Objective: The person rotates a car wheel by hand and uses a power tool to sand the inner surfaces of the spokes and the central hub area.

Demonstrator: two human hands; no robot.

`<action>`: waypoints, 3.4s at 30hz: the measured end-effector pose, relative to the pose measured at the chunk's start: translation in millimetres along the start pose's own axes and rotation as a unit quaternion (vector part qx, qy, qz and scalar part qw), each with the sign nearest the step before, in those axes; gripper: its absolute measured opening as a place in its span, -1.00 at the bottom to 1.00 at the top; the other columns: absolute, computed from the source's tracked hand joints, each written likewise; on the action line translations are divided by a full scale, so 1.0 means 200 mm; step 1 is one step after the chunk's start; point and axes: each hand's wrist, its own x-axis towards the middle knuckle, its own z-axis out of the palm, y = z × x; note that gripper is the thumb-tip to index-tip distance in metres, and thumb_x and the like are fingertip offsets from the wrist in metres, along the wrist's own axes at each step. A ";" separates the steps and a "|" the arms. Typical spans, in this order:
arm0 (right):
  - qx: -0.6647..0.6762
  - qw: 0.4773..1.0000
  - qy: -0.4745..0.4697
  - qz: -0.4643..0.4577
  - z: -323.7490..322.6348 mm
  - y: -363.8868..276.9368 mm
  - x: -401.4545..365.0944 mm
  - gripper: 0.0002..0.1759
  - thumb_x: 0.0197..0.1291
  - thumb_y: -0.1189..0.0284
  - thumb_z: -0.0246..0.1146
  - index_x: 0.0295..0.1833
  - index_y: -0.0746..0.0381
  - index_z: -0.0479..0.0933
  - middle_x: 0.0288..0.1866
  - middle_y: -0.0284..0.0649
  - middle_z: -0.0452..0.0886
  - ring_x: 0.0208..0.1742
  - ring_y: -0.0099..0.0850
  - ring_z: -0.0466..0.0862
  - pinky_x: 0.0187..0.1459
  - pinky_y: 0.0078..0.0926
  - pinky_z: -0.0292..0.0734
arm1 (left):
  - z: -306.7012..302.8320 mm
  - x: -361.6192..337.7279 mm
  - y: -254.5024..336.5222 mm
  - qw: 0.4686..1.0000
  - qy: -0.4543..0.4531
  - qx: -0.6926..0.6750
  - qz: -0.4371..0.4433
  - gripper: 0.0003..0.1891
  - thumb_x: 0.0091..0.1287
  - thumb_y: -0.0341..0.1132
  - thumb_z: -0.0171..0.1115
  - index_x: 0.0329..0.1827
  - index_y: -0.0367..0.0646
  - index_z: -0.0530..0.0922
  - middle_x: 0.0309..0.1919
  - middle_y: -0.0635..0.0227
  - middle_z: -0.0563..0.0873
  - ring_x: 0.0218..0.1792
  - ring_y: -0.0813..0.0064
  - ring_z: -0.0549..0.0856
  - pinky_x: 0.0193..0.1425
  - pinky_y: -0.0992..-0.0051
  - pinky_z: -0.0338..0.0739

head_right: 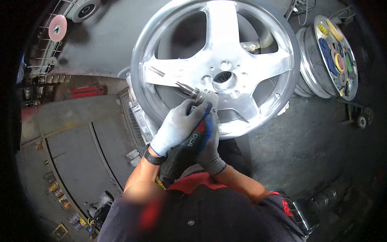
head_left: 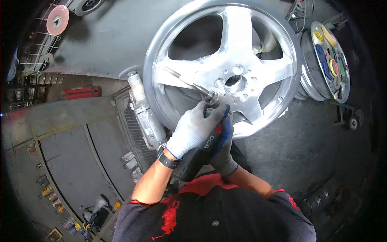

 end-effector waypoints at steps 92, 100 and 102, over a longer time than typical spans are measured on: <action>-0.019 0.982 0.162 -0.091 -0.07 -0.03 -0.08 -0.61 0.56 0.37 -0.05 0.34 0.36 0.37 0.17 -0.17 0.55 0.14 -0.42 0.60 0.16 -0.38 0.54 | 0.13 -0.03 0.00 0.979 -0.057 0.072 0.182 -0.22 0.30 0.33 0.20 -0.04 -0.43 0.56 -0.27 -0.18 0.74 -0.17 -0.06 0.78 -0.02 0.19 0.64; 0.205 0.971 0.125 0.006 -0.09 -0.08 -0.10 -0.60 0.56 0.33 -0.02 0.36 0.30 0.37 0.23 -0.13 0.52 0.22 -0.40 0.55 0.22 -0.35 0.50 | 0.24 0.05 -0.10 0.986 -0.078 0.074 0.127 -0.26 0.33 0.26 0.24 0.03 -0.43 0.57 -0.14 -0.15 0.74 -0.19 -0.02 0.78 -0.12 0.20 0.67; 0.206 0.971 0.124 0.013 -0.10 -0.07 -0.10 -0.58 0.58 0.28 -0.04 0.36 0.28 0.37 0.24 -0.14 0.52 0.22 -0.40 0.56 0.23 -0.35 0.50 | 0.30 0.08 -0.15 0.973 -0.073 0.102 0.194 -0.31 0.34 0.21 0.26 -0.04 -0.45 0.57 -0.19 -0.18 0.73 -0.21 0.00 0.78 -0.19 0.21 0.66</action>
